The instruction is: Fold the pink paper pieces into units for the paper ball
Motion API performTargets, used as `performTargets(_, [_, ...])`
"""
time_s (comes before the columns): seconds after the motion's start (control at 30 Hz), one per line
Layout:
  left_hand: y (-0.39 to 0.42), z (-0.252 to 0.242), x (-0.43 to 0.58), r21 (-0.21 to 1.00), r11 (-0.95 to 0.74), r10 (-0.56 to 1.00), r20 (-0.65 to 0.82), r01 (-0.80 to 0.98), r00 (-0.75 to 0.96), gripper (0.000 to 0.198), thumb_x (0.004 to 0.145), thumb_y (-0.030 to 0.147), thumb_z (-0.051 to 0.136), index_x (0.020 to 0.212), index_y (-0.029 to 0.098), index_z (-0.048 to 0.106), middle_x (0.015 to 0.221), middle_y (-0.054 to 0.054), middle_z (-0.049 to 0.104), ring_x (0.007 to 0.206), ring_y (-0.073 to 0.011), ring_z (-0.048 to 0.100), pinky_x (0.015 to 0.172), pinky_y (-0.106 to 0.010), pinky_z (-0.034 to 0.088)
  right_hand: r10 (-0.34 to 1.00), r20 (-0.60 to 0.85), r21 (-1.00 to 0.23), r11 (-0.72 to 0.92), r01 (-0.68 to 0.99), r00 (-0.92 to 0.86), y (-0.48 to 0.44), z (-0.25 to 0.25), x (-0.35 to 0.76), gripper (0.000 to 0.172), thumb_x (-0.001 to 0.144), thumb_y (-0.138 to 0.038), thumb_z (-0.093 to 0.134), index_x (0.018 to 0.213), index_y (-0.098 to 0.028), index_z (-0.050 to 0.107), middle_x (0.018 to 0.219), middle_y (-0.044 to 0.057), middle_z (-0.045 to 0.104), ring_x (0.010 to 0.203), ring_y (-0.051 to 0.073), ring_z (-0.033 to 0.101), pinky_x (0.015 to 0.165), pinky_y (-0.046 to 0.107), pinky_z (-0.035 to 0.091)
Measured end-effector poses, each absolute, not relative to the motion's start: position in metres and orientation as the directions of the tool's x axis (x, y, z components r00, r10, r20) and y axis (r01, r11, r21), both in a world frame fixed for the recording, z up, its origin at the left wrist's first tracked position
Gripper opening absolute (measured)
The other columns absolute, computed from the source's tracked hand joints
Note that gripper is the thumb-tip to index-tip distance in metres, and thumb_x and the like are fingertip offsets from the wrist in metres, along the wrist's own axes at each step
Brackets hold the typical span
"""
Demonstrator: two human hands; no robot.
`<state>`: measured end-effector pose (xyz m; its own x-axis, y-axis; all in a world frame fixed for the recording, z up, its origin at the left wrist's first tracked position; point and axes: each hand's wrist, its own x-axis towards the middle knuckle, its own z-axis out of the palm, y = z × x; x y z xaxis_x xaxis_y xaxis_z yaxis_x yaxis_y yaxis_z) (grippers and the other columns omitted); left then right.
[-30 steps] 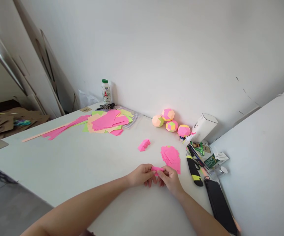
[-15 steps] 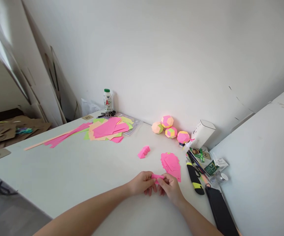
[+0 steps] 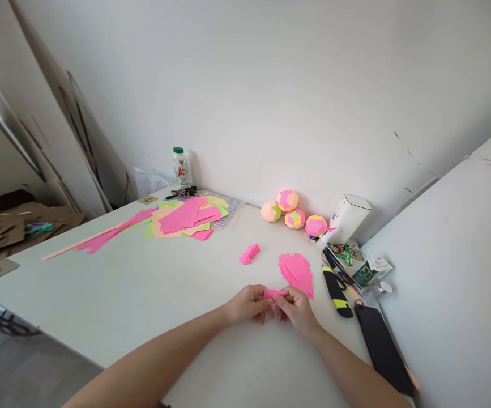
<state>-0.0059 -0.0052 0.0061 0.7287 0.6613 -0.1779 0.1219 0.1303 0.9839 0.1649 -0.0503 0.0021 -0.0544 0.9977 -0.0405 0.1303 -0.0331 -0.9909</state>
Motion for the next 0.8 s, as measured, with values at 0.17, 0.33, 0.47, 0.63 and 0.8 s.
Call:
performTargets(0.17, [-0.006, 0.008, -0.006, 0.981, 0.145, 0.675, -0.194, 0.129, 0.712, 0.036, 0.074, 0.051, 0.056, 0.077, 0.016, 0.050, 0.071, -0.004, 0.067, 0.050, -0.0107, 0.057, 0.048, -0.023, 0.041, 0.997, -0.039, -0.992, -0.030, 0.124, -0.069, -0.051, 0.003, 0.165, 0.032, 0.077, -0.048, 0.061, 0.070, -0.017, 0.052, 0.050, -0.003, 0.060, 0.039, 0.010, 0.052, 0.039, 0.021, 0.041])
performTargets(0.33, [-0.006, 0.009, -0.007, 0.980, 0.140, 0.659, -0.198, 0.141, 0.726, 0.038, 0.075, 0.054, 0.054, 0.076, 0.016, 0.050, 0.071, -0.005, 0.067, 0.052, -0.0115, 0.058, 0.049, -0.023, 0.042, 0.997, -0.043, -0.992, -0.035, 0.124, -0.062, -0.051, 0.004, 0.165, 0.033, 0.077, -0.048, 0.061, 0.070, -0.017, 0.053, 0.048, -0.003, 0.059, 0.040, 0.011, 0.052, 0.040, 0.022, 0.041])
performTargets(0.47, [-0.006, 0.008, -0.006, 0.975, 0.149, 0.659, -0.224, 0.167, 0.718, 0.039, 0.074, 0.055, 0.054, 0.072, 0.016, 0.048, 0.065, -0.004, 0.066, 0.051, -0.0125, 0.058, 0.047, -0.024, 0.041, 0.997, -0.038, -0.994, -0.031, 0.107, -0.060, -0.051, -0.001, 0.166, 0.033, 0.077, -0.048, 0.061, 0.070, -0.017, 0.052, 0.048, -0.003, 0.058, 0.039, 0.011, 0.051, 0.040, 0.022, 0.040])
performTargets(0.63, [-0.009, 0.006, -0.001, 0.975, 0.123, 0.680, -0.217, 0.183, 0.701, 0.040, 0.075, 0.056, 0.051, 0.068, 0.018, 0.045, 0.055, 0.000, 0.060, 0.044, -0.0109, 0.052, 0.043, -0.023, 0.037, 0.997, -0.025, -0.997, -0.019, 0.078, -0.072, -0.048, -0.012, 0.166, 0.037, 0.076, -0.051, 0.061, 0.068, -0.017, 0.049, 0.047, -0.004, 0.056, 0.035, 0.009, 0.048, 0.036, 0.020, 0.038])
performTargets(0.8, [-0.011, 0.005, 0.002, 0.978, 0.097, 0.707, -0.198, 0.184, 0.679, 0.036, 0.075, 0.053, 0.051, 0.067, 0.018, 0.044, 0.052, 0.001, 0.059, 0.041, -0.0098, 0.047, 0.042, -0.023, 0.035, 0.998, -0.019, -0.995, -0.013, 0.097, -0.060, -0.046, -0.017, 0.167, 0.040, 0.074, -0.055, 0.060, 0.069, -0.017, 0.049, 0.046, -0.004, 0.056, 0.034, 0.008, 0.047, 0.034, 0.019, 0.036])
